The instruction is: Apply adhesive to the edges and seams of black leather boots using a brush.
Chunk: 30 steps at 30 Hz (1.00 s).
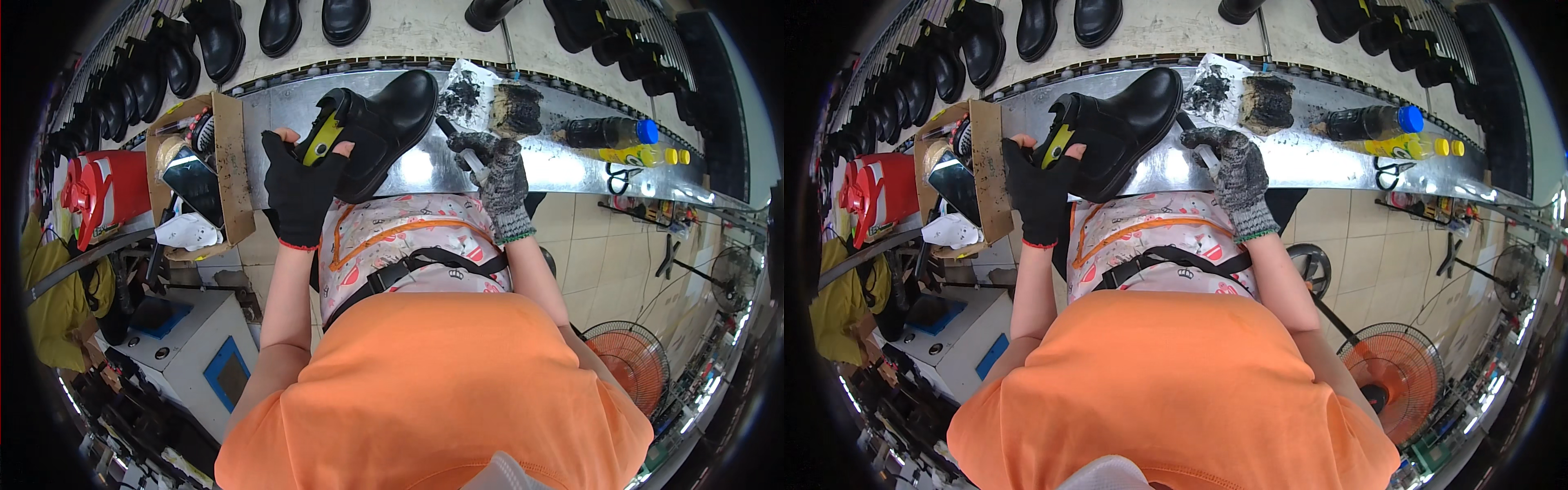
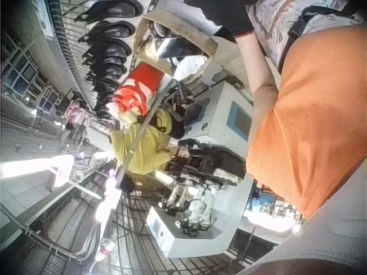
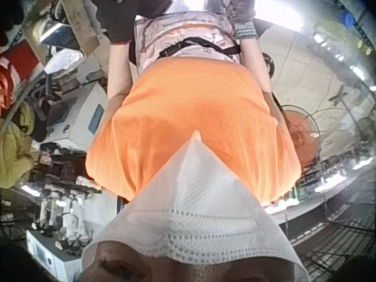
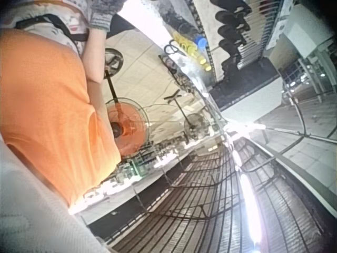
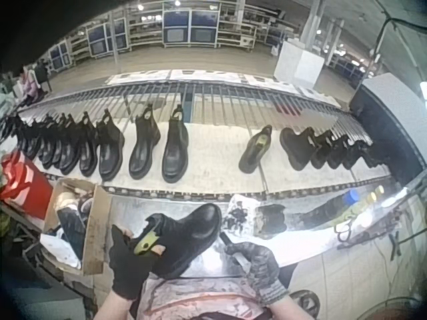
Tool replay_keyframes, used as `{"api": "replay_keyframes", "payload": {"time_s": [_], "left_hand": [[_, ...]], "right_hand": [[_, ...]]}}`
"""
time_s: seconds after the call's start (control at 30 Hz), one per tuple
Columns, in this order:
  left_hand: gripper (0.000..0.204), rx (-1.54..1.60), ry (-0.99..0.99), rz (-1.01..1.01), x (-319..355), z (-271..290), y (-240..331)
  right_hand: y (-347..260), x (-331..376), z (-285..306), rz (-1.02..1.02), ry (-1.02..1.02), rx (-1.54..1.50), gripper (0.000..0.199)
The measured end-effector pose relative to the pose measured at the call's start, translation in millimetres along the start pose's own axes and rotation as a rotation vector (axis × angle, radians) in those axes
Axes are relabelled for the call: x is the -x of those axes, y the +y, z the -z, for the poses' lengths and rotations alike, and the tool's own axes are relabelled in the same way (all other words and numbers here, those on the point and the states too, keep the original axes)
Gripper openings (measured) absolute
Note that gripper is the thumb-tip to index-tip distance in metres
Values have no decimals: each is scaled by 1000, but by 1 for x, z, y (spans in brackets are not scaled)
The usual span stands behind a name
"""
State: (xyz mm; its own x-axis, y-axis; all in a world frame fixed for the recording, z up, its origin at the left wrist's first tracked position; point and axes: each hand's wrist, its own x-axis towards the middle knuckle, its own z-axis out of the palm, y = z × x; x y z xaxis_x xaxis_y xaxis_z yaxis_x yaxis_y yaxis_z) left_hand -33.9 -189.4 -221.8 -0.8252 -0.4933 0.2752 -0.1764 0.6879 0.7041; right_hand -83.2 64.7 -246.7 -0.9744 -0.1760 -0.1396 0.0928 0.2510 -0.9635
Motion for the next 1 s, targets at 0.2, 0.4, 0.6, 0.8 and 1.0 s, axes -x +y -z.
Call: {"api": "replay_keyframes", "payload": {"time_s": [0.2, 0.4, 0.6, 0.8, 1.0], "left_hand": [[58, 206, -167, 76, 12, 5, 7], [68, 276, -313, 147, 17, 6, -7], [67, 619, -472, 344, 17, 0, -23], [53, 671, -713, 618, 17, 1, -17], [51, 721, -773, 595, 21, -2, -13]], "right_hand": [[-2, 5, 0, 114, -37, 97, 19], [-12, 15, 4, 130, -120, 165, 19], [-15, 24, 5, 238, -147, 401, 20], [-25, 31, 8, 272, -171, 441, 19], [-31, 38, 12, 269, -176, 470, 21]]}}
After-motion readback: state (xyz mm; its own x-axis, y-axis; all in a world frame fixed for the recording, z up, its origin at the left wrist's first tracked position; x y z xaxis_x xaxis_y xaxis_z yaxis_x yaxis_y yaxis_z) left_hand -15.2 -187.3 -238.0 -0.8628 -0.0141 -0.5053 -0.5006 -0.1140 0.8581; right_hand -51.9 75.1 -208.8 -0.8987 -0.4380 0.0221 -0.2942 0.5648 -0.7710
